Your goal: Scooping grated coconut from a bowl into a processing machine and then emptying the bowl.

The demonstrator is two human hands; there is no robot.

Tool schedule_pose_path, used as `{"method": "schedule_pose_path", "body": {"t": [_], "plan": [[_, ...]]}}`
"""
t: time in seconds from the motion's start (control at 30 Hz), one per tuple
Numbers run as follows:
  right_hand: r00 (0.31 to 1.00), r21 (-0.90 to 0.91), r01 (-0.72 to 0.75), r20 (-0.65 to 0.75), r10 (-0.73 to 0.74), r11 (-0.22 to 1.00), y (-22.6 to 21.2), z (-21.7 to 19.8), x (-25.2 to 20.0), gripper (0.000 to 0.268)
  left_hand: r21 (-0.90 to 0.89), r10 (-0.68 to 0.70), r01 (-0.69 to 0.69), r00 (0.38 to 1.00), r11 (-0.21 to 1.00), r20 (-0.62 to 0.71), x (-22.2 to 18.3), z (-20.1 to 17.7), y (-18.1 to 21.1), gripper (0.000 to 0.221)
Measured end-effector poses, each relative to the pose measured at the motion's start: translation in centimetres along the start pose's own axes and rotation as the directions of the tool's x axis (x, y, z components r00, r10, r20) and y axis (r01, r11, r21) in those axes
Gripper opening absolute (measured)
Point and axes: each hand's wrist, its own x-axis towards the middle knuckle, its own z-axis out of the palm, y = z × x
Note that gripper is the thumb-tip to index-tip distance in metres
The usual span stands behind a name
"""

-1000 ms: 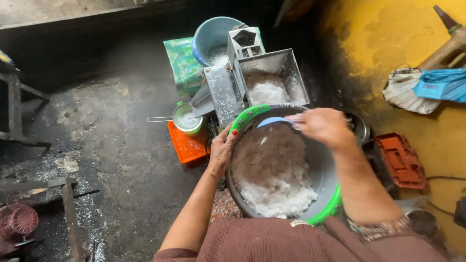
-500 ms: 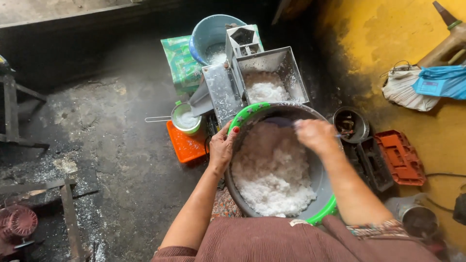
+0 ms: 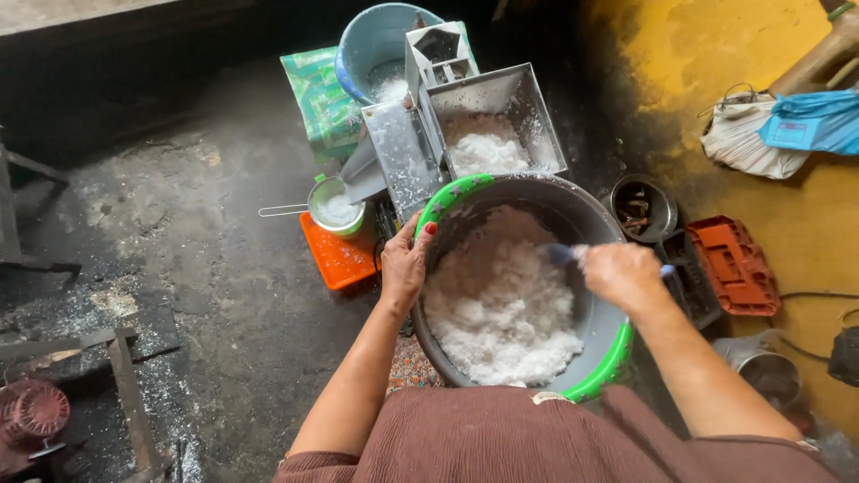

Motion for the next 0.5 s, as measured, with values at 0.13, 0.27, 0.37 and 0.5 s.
{"method": "schedule_pose_path", "body": {"t": [0.13,0.27,0.37,0.5], "plan": [[0.969,0.180,0.076,0.218,-0.116,0.981,-3.7,4.6,-0.7,0.033,0.000,-0.016,0.016,1.000,1.000,-0.001,-0.1,-0.1,0.4,0.047],[0.952,0.449,0.103,0.215,-0.220,0.887,-5.4,12.0,2.1,0.033,-0.002,-0.017,0.017,1.000,1.000,0.000,0.3,-0.1,-0.1,0.047],[0.941,0.721,0.135,0.122,-0.317,0.680,-3.3,14.4,2.8,0.028,0.009,-0.016,0.016,1.000,1.000,0.001,0.4,-0.1,-0.1,0.048],[0.960,0.743,0.081,0.120,-0.252,0.665,-0.2,14.1,3.2,0.025,0.021,-0.002,0.001,1.000,1.000,0.017,0.8,-0.3,0.1,0.048]]}}
